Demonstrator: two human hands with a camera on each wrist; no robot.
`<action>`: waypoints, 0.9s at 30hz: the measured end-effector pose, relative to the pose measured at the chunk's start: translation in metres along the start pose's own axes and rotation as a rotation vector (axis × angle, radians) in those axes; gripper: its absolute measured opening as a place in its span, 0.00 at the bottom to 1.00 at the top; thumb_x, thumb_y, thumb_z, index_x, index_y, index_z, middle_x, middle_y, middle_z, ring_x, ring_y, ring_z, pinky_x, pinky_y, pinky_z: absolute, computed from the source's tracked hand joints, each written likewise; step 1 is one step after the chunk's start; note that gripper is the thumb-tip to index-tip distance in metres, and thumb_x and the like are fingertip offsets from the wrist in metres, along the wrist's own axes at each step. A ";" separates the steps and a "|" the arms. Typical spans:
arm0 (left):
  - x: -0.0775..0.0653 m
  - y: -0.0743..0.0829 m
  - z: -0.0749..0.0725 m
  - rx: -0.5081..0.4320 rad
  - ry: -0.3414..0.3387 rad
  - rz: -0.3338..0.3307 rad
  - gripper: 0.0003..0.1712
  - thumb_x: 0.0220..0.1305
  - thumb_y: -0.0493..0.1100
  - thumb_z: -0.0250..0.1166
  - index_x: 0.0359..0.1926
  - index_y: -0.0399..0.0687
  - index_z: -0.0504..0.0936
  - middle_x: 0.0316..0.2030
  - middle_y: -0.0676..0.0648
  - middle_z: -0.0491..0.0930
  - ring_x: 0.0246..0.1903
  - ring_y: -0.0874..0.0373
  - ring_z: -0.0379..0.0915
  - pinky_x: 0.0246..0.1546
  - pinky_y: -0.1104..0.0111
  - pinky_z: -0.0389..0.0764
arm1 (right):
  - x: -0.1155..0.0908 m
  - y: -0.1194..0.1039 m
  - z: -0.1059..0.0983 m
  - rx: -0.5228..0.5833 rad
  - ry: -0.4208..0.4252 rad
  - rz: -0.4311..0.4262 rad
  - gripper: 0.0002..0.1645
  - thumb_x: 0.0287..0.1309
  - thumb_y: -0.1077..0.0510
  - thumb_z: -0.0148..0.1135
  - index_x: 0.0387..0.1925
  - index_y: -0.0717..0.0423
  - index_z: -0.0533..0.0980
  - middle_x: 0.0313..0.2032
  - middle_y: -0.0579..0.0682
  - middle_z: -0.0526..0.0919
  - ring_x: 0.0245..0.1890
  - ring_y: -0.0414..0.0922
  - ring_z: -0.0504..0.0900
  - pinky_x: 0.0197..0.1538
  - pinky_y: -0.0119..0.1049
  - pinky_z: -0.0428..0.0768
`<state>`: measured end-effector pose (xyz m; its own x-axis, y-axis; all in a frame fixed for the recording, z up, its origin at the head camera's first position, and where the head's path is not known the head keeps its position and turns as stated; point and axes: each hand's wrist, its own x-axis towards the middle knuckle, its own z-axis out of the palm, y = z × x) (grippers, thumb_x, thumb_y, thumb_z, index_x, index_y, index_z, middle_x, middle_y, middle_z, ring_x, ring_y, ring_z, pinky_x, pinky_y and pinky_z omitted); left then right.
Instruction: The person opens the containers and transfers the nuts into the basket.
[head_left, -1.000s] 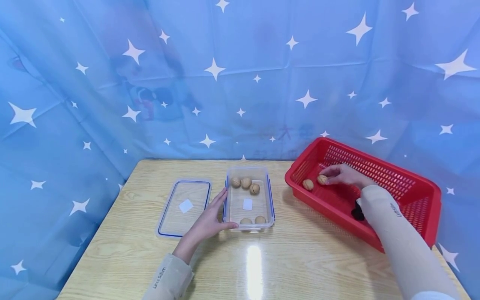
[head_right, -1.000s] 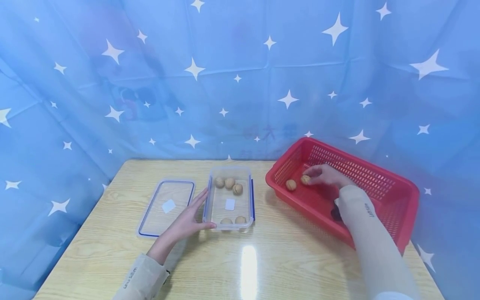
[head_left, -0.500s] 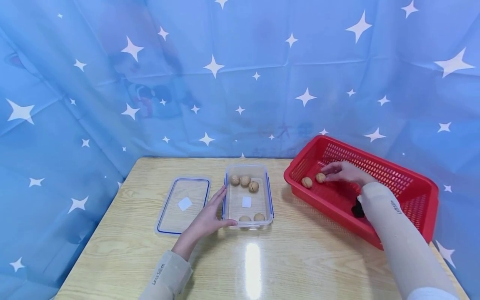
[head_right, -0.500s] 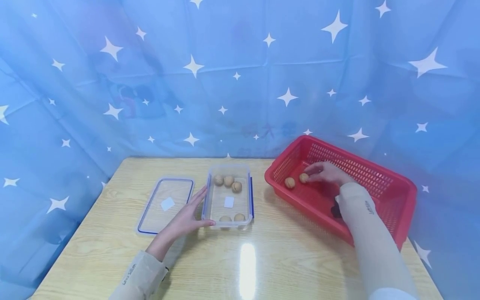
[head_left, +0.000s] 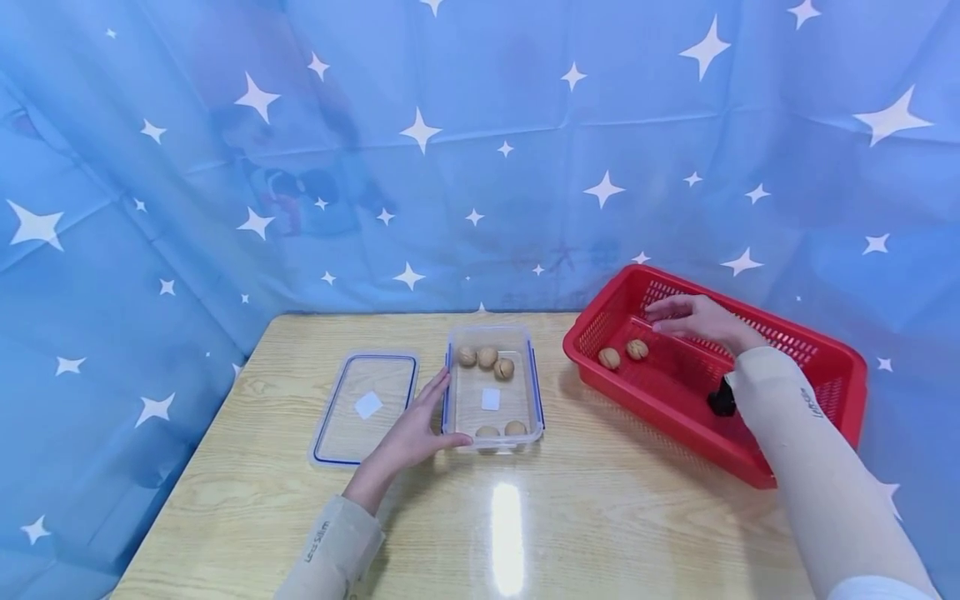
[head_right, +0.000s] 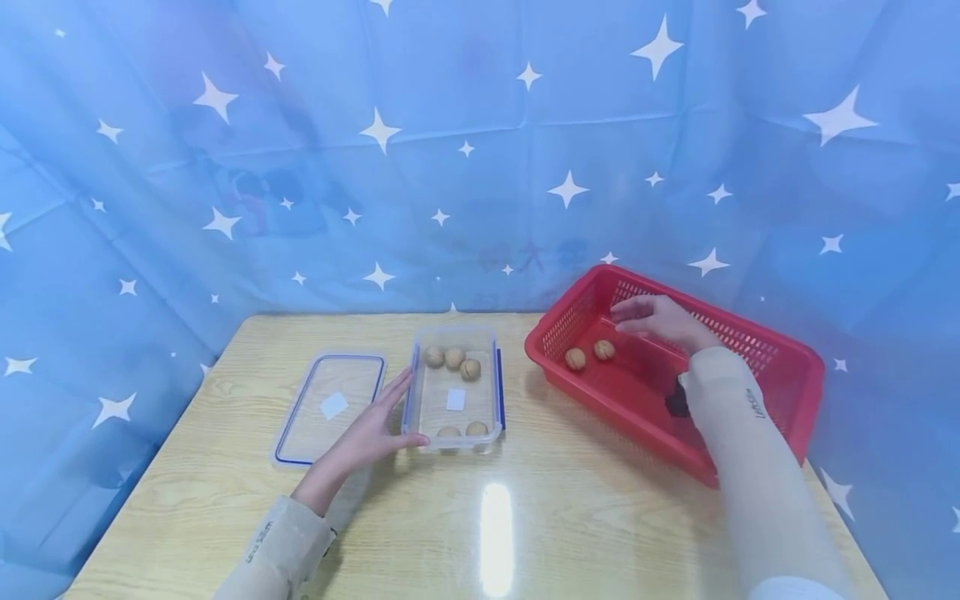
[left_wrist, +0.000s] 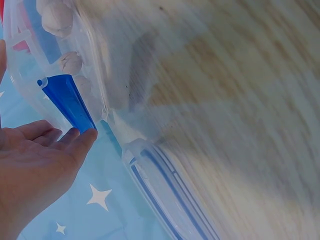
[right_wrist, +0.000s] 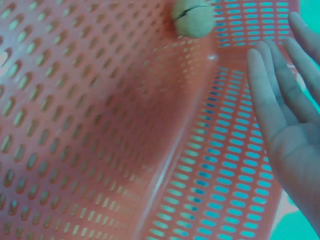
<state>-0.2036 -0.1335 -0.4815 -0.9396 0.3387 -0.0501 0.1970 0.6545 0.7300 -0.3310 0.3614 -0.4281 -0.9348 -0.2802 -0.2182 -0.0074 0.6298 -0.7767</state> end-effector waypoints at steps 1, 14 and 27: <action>0.000 0.000 0.000 -0.001 0.002 0.003 0.64 0.51 0.56 0.77 0.79 0.47 0.48 0.81 0.48 0.41 0.77 0.39 0.46 0.75 0.41 0.55 | -0.001 -0.003 -0.001 -0.005 0.008 0.000 0.42 0.61 0.46 0.68 0.71 0.57 0.65 0.66 0.63 0.72 0.61 0.57 0.78 0.60 0.53 0.82; 0.000 0.001 -0.002 0.008 -0.005 0.001 0.64 0.51 0.57 0.76 0.79 0.46 0.48 0.80 0.48 0.42 0.76 0.38 0.47 0.75 0.42 0.55 | -0.007 -0.040 -0.002 -0.038 0.068 -0.047 0.38 0.63 0.45 0.66 0.70 0.50 0.67 0.67 0.58 0.73 0.63 0.55 0.75 0.54 0.41 0.87; -0.001 0.004 -0.003 -0.004 -0.007 0.002 0.64 0.51 0.56 0.77 0.79 0.47 0.48 0.81 0.50 0.41 0.77 0.38 0.47 0.75 0.41 0.55 | 0.000 -0.082 0.011 -0.050 0.045 -0.148 0.33 0.63 0.49 0.66 0.67 0.53 0.71 0.62 0.58 0.79 0.48 0.29 0.80 0.47 0.25 0.83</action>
<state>-0.2030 -0.1328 -0.4764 -0.9371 0.3448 -0.0537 0.1977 0.6514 0.7325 -0.3264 0.3019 -0.3705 -0.9372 -0.3403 -0.0764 -0.1626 0.6200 -0.7676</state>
